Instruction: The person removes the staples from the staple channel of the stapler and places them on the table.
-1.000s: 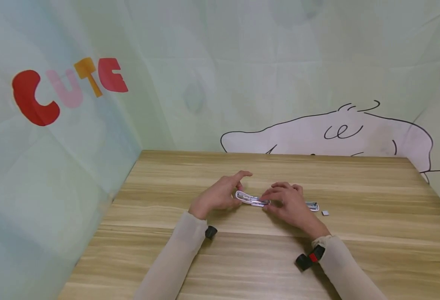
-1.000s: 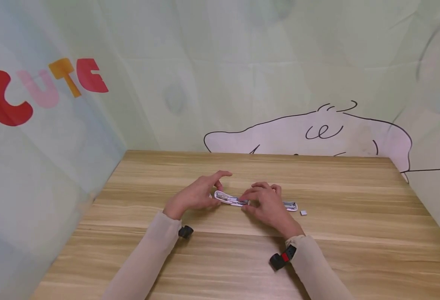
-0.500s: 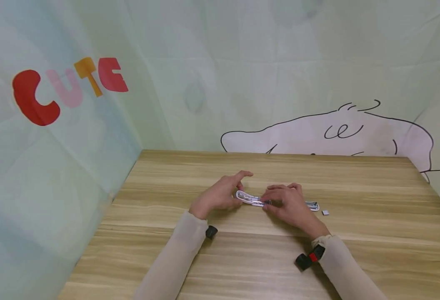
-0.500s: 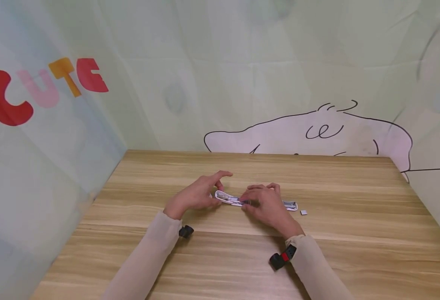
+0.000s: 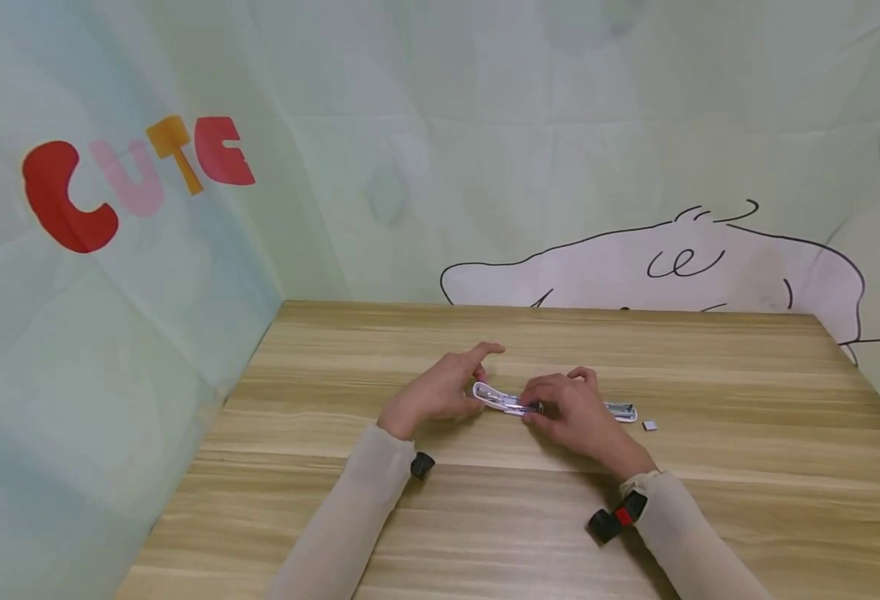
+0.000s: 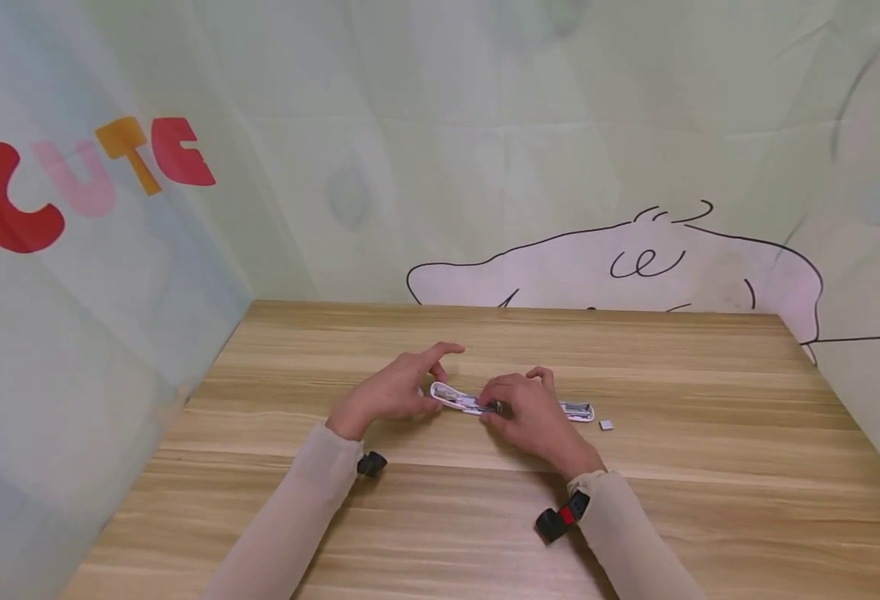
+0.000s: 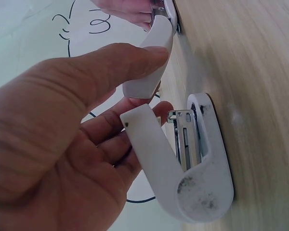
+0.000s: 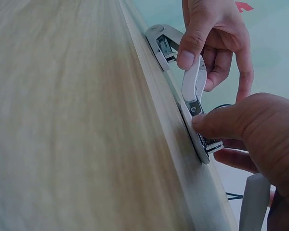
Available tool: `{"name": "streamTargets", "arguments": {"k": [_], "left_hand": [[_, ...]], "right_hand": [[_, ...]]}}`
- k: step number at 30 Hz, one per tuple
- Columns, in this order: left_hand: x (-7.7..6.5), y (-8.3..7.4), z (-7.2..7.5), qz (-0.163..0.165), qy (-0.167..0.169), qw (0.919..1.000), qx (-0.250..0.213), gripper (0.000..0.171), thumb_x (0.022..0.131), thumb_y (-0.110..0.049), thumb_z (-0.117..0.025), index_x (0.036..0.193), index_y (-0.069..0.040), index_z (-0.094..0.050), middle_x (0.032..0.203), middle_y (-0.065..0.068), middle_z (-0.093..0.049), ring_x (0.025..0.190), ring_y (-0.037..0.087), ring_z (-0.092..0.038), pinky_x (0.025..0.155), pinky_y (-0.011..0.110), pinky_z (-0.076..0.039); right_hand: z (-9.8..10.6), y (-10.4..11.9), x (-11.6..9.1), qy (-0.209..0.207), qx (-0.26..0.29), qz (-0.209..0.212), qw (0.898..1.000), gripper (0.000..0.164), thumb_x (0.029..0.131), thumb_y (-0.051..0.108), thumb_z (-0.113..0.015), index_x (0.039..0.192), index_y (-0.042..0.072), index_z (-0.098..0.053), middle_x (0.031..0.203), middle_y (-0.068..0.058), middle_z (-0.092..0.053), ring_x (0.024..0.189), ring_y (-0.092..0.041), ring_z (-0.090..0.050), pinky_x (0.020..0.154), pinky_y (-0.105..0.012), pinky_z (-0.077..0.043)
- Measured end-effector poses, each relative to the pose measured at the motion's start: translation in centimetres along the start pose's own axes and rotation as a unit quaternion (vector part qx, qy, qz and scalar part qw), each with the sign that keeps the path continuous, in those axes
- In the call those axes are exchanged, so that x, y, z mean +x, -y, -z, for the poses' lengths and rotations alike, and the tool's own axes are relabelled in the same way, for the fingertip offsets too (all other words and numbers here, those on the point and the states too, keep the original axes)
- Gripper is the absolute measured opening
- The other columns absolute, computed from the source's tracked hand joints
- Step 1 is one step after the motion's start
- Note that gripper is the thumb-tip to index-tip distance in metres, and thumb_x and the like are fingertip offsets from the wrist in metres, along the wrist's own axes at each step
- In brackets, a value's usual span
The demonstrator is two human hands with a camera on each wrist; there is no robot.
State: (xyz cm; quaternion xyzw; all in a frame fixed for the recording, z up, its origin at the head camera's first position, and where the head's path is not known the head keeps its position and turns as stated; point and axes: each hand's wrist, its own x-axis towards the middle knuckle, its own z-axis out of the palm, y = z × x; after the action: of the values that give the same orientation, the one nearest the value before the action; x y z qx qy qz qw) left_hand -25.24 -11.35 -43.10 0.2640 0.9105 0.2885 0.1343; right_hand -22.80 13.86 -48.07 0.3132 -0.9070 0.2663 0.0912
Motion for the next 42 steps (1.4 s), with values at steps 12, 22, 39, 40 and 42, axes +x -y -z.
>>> {"name": "streamTargets", "arguments": {"k": [12, 22, 39, 40, 42], "left_hand": [[0.0, 0.1, -0.1, -0.009, 0.002, 0.9999, 0.008, 0.066, 0.091, 0.000, -0.079, 0.152, -0.008, -0.056, 0.115, 0.006, -0.070, 0.106, 0.028, -0.062, 0.093, 0.035, -0.049], [-0.1, 0.3, -0.1, 0.020, 0.004, 0.9998, 0.006, 0.037, 0.094, -0.007, -0.081, 0.130, -0.009, -0.072, 0.125, 0.007, -0.073, 0.117, 0.026, -0.062, 0.112, 0.046, -0.050], [-0.1, 0.1, 0.1, 0.015, 0.003, 0.9999, 0.002, 0.021, 0.094, -0.007, -0.081, 0.115, -0.010, -0.077, 0.112, 0.003, -0.075, 0.105, 0.025, -0.061, 0.101, 0.042, -0.050], [-0.1, 0.1, 0.1, 0.016, 0.003, 0.9999, 0.002, 0.021, 0.094, -0.007, -0.081, 0.115, -0.010, -0.077, 0.112, 0.002, -0.075, 0.105, 0.025, -0.062, 0.100, 0.041, -0.050], [-0.1, 0.1, 0.1, 0.015, 0.004, 0.9999, 0.002, 0.021, 0.094, -0.007, -0.081, 0.115, -0.009, -0.077, 0.112, 0.002, -0.075, 0.105, 0.024, -0.062, 0.100, 0.041, -0.050]], "right_hand": [[-0.1, -0.3, 0.0, -0.042, 0.012, -0.001, 0.999, 0.012, 0.087, 0.010, -0.087, 0.095, 0.018, -0.082, 0.102, 0.001, -0.084, 0.102, -0.022, -0.078, 0.100, -0.054, -0.034], [0.6, -0.5, 0.0, -0.062, 0.081, -0.053, 0.993, 0.013, 0.088, 0.010, -0.087, 0.098, 0.016, -0.083, 0.101, 0.001, -0.084, 0.082, -0.017, -0.066, 0.097, -0.044, -0.031], [2.1, 0.1, -0.2, 0.018, 0.098, -0.068, 0.993, 0.038, 0.087, 0.013, -0.089, 0.123, 0.018, -0.077, 0.095, 0.012, -0.082, 0.090, -0.014, -0.067, 0.103, -0.047, -0.037], [2.2, 0.1, -0.2, 0.024, 0.095, -0.060, 0.993, 0.040, 0.086, 0.012, -0.089, 0.124, 0.018, -0.076, 0.095, 0.012, -0.083, 0.090, -0.013, -0.067, 0.103, -0.048, -0.036], [2.3, 0.2, -0.3, 0.032, 0.086, -0.043, 0.995, 0.043, 0.085, 0.010, -0.090, 0.125, 0.017, -0.075, 0.095, 0.011, -0.083, 0.090, -0.011, -0.069, 0.103, -0.048, -0.036]]}}
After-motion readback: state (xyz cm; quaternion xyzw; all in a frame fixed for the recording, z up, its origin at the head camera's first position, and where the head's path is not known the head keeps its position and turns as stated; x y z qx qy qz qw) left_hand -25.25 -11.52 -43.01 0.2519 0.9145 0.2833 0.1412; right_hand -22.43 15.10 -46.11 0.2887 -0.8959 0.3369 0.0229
